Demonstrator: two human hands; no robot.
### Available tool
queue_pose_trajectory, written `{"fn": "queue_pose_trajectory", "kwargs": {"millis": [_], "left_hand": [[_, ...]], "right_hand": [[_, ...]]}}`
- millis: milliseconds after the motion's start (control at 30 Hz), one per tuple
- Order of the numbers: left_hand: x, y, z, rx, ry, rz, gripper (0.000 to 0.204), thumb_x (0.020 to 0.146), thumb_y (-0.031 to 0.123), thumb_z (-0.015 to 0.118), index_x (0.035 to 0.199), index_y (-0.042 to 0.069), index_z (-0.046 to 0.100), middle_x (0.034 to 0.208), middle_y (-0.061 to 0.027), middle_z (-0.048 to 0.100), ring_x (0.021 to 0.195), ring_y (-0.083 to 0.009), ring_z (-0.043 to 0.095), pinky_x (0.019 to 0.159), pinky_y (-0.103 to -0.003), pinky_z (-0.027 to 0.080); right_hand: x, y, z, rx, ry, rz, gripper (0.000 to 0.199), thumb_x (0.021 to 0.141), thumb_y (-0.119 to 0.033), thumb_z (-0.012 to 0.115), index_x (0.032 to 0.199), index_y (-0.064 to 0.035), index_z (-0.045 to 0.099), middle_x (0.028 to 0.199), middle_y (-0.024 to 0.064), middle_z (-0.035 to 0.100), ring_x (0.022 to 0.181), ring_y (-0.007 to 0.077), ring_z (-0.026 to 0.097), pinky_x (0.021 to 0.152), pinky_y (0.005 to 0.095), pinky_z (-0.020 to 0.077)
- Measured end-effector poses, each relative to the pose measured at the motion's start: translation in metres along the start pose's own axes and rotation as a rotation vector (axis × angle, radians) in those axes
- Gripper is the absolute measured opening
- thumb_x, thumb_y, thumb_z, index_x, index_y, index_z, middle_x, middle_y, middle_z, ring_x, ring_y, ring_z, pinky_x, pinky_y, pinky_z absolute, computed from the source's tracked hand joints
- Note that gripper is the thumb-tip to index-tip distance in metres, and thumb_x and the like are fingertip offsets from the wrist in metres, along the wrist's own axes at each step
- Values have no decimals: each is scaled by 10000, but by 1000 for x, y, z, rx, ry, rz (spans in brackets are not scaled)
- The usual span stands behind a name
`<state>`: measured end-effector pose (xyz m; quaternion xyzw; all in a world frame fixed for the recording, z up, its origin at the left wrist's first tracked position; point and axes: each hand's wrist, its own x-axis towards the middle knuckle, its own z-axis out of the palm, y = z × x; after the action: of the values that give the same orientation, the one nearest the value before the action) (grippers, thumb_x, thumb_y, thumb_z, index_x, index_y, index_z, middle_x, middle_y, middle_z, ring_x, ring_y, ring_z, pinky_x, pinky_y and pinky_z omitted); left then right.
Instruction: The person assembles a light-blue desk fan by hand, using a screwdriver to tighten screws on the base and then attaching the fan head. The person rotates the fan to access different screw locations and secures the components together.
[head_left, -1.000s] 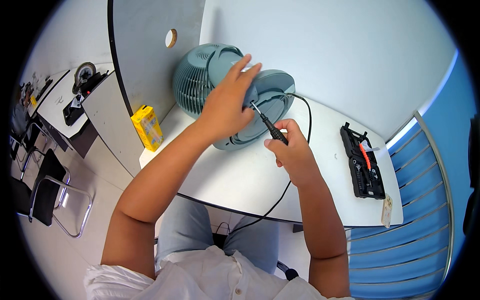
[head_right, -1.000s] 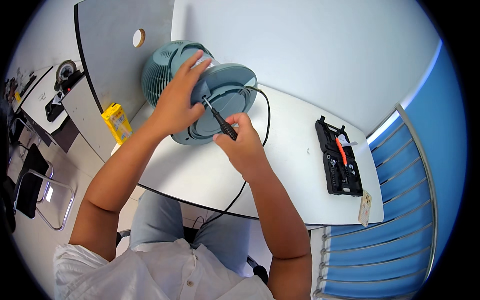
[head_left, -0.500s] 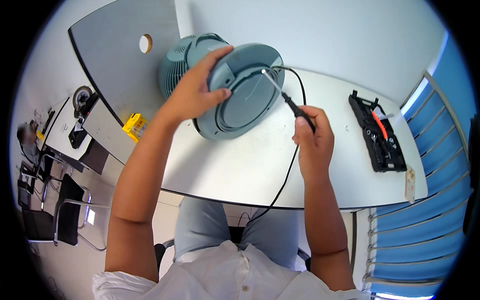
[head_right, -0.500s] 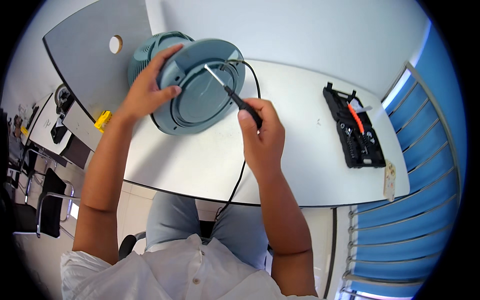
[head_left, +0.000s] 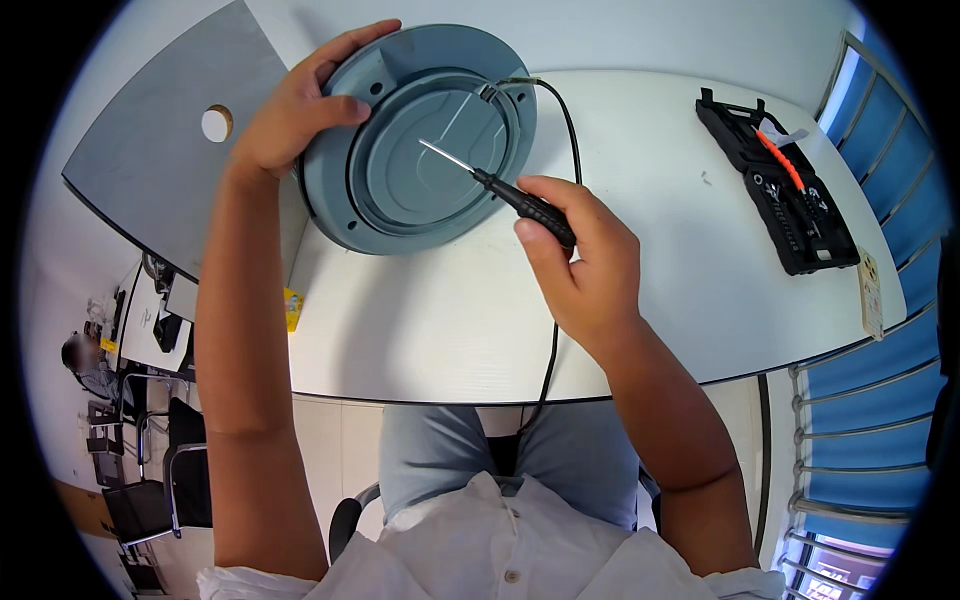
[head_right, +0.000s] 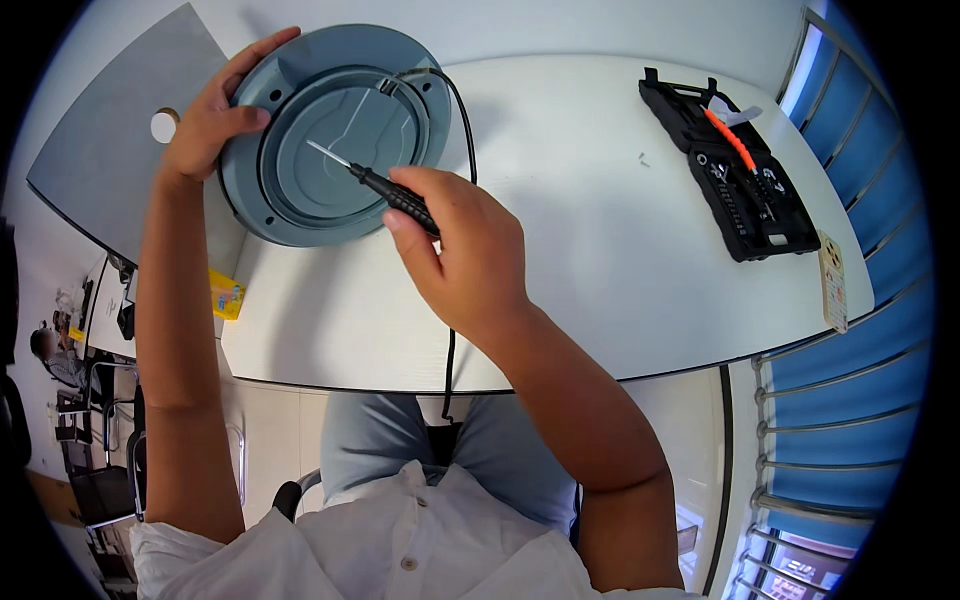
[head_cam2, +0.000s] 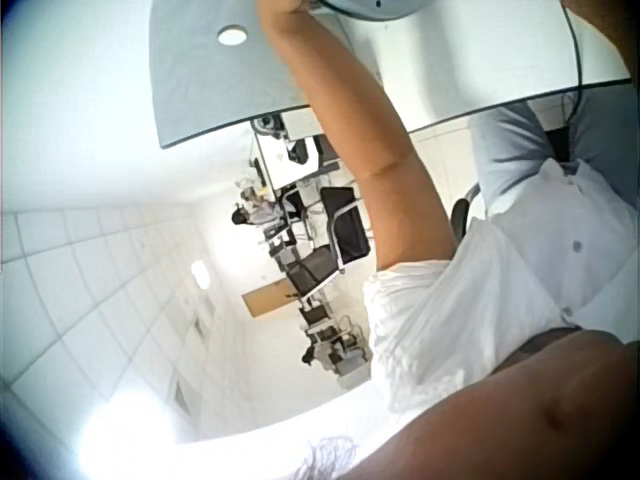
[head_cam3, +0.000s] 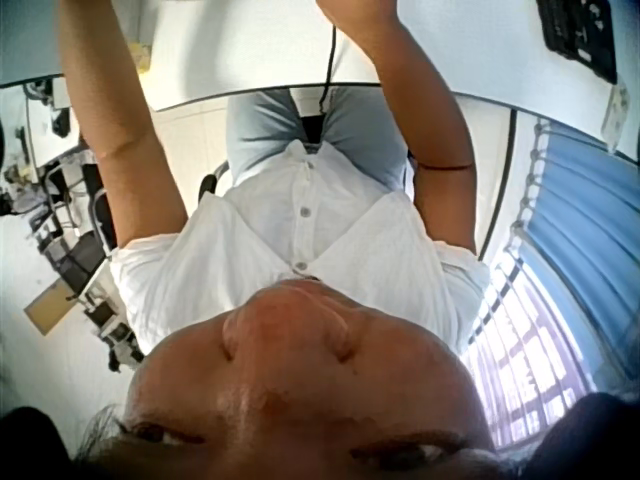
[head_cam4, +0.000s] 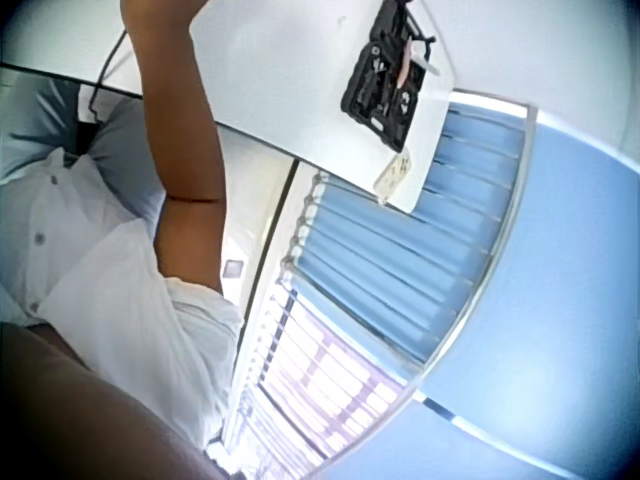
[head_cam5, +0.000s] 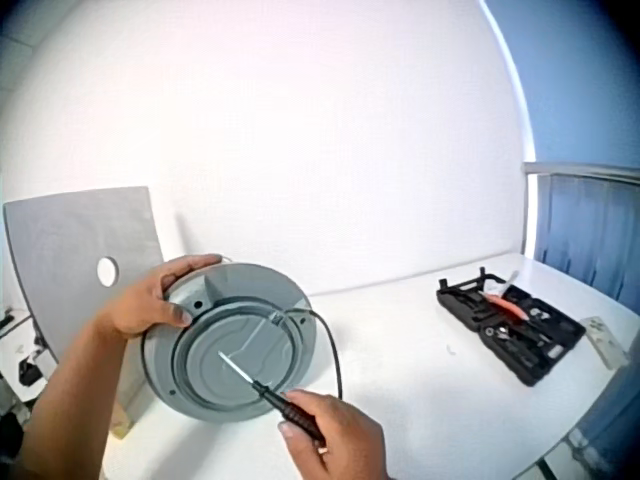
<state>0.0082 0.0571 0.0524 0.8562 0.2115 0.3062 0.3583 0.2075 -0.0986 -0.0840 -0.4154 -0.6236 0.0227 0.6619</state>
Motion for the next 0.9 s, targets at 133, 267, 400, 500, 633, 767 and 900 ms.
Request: {"fn": "queue_pose_trajectory", "kwargs": {"millis": [133,267,400,500,633,767,900], "left_hand": [[21,1,2,-168,-64,-67,876,615,111,723,1398,-17,350,1355,-142,464,1240,-243,448,1066,-337,335],[20,4,1,-23,-93,-97,838,634,197,622,1414,26,365,1284,-131,516,1139,-218,533,1026,-279,368],[14,-2,-4,-64,-52,-52,775,651,169,601,1394,58,413,1234,-110,554,1095,-206,548,986,-275,400],[11,0,-4,-67,-63,-56,786,646,163,596,1399,48,402,1218,-109,561,1087,-205,550,984,-273,401],[7,1,-3,-69,-28,-71,797,635,166,597,1400,56,404,1207,-105,567,1068,-196,558,976,-263,404],[4,0,-4,-69,-16,-50,803,632,164,600,1403,61,402,1197,-103,573,1051,-188,568,970,-260,411],[2,-3,-3,-84,6,-34,806,630,159,603,1403,62,401,1183,-102,580,1037,-185,578,962,-259,422]], "right_hand": [[11,-10,2,-117,-24,49,230,792,-130,682,989,-66,584,830,71,634,670,248,610,573,334,484],[22,-13,9,-247,30,-151,248,801,-107,677,1030,-49,601,863,88,640,662,248,612,561,317,479],[33,-22,17,-302,51,-173,237,783,-136,677,995,-104,577,802,40,616,710,252,607,580,338,480],[43,-25,24,-324,42,-154,230,786,-153,678,985,-105,574,804,41,621,721,252,614,577,337,479],[51,-24,35,-454,46,-170,207,773,-171,687,930,-99,574,778,45,626,709,235,626,566,332,491],[56,-27,43,-495,70,-222,150,736,-153,671,825,-82,574,697,58,612,643,218,625,515,333,481],[59,-30,46,-476,84,-241,140,725,-152,675,782,-78,570,652,60,602,612,220,625,485,338,477]]}}
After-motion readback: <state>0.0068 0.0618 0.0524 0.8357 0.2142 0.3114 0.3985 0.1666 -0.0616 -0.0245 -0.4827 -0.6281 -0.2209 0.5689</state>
